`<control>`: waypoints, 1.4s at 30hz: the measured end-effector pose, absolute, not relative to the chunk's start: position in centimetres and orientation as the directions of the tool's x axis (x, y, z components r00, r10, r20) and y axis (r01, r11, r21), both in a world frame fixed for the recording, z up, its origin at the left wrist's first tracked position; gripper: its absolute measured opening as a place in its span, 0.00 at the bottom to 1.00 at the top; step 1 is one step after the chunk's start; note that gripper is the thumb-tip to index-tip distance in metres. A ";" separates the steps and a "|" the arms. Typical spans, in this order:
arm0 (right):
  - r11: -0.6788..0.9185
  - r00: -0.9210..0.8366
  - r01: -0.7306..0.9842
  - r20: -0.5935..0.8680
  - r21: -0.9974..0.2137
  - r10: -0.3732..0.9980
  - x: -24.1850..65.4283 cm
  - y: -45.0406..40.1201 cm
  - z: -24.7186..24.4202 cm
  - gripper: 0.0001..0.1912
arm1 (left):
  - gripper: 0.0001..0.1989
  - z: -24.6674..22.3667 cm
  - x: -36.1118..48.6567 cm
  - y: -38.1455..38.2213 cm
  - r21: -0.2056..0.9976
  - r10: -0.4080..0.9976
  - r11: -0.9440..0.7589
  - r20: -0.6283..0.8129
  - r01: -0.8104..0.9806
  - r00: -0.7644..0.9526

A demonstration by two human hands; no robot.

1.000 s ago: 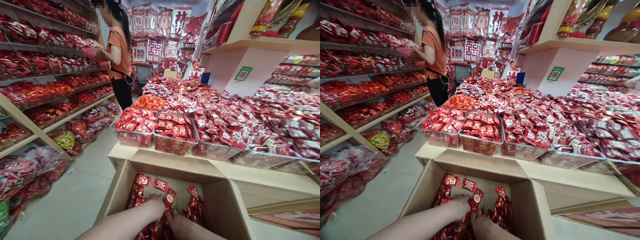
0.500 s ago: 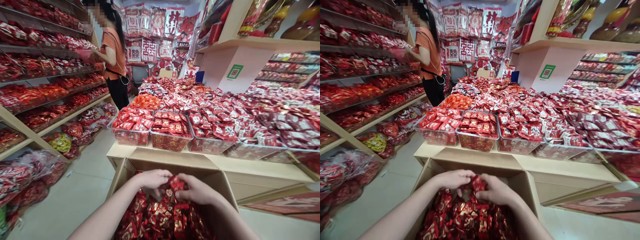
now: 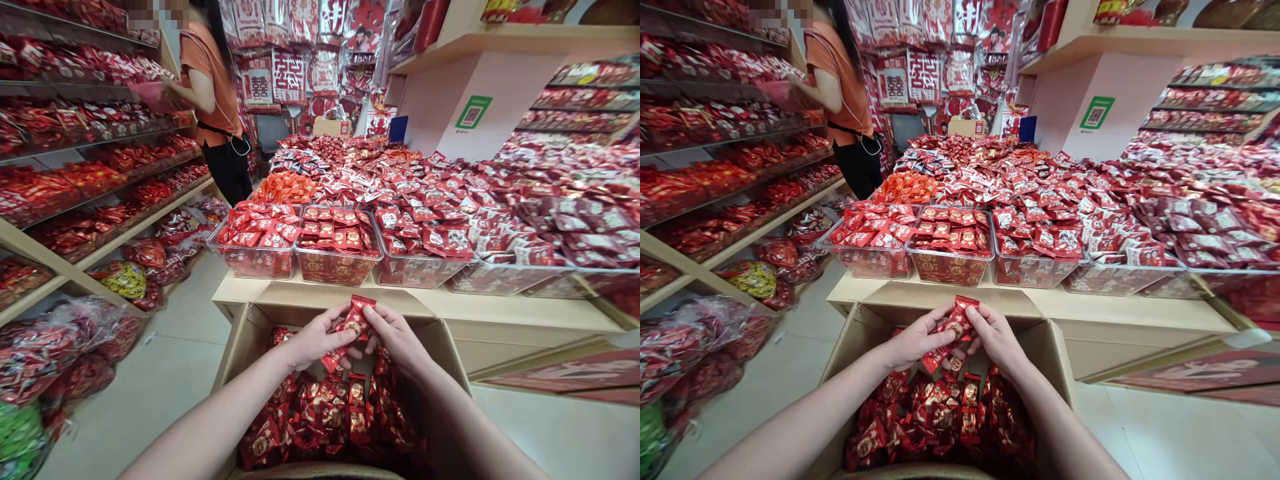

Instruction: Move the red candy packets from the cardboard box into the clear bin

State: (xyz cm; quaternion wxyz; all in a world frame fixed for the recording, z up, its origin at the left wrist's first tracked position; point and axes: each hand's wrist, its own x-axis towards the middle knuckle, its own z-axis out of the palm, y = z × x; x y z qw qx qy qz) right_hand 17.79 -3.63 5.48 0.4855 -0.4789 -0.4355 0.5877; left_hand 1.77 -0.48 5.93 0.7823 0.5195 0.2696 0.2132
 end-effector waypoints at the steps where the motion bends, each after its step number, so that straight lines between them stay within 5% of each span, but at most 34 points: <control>1: -0.131 -0.044 -0.120 -0.126 -0.984 0.991 17.8 -3.6 5.4 0.16 | 0.27 6.0 1.9 -0.5 0.929 0.632 0.366 -0.204 -0.055 0.748; 8: 0.071 0.207 -0.146 0.040 -0.987 0.978 18.4 -3.8 5.4 0.11 | 0.24 6.0 1.6 0.0 0.867 0.708 0.474 -0.271 -0.153 0.652; 11: 0.174 0.130 -0.157 0.155 -0.972 0.979 18.8 -4.0 5.9 0.11 | 0.28 6.2 1.1 0.4 0.805 0.642 0.569 -0.307 -0.168 0.702; 15: 0.340 -0.051 0.072 0.337 -0.938 0.940 18.9 -4.1 6.0 0.09 | 0.21 6.4 1.0 0.6 0.731 0.559 0.663 -0.343 -0.159 0.755; 21: 0.490 -0.177 0.253 0.458 -0.834 0.871 18.1 -4.1 5.3 0.16 | 0.20 6.4 1.6 0.0 0.826 0.748 0.517 -0.308 -0.225 0.588; 33: 0.556 -0.167 0.448 0.545 -0.701 0.822 18.3 -4.0 4.8 0.16 | 0.21 6.5 2.0 -0.5 0.908 0.833 0.368 -0.226 -0.200 0.505; 36: 0.425 -0.002 0.363 0.455 -0.829 0.890 18.3 -4.0 5.0 0.10 | 0.20 6.4 1.9 -0.3 0.924 0.794 0.356 -0.218 -0.143 0.567; 39: 0.166 0.186 0.128 0.188 -0.978 0.964 18.0 -3.9 5.1 0.08 | 0.17 6.0 2.0 -0.4 0.950 0.788 0.307 -0.221 -0.057 0.575; 42: 0.045 0.180 -0.044 0.037 -0.998 0.983 17.6 -3.8 5.1 0.12 | 0.15 5.7 2.2 -0.7 0.962 0.768 0.273 -0.220 0.003 0.601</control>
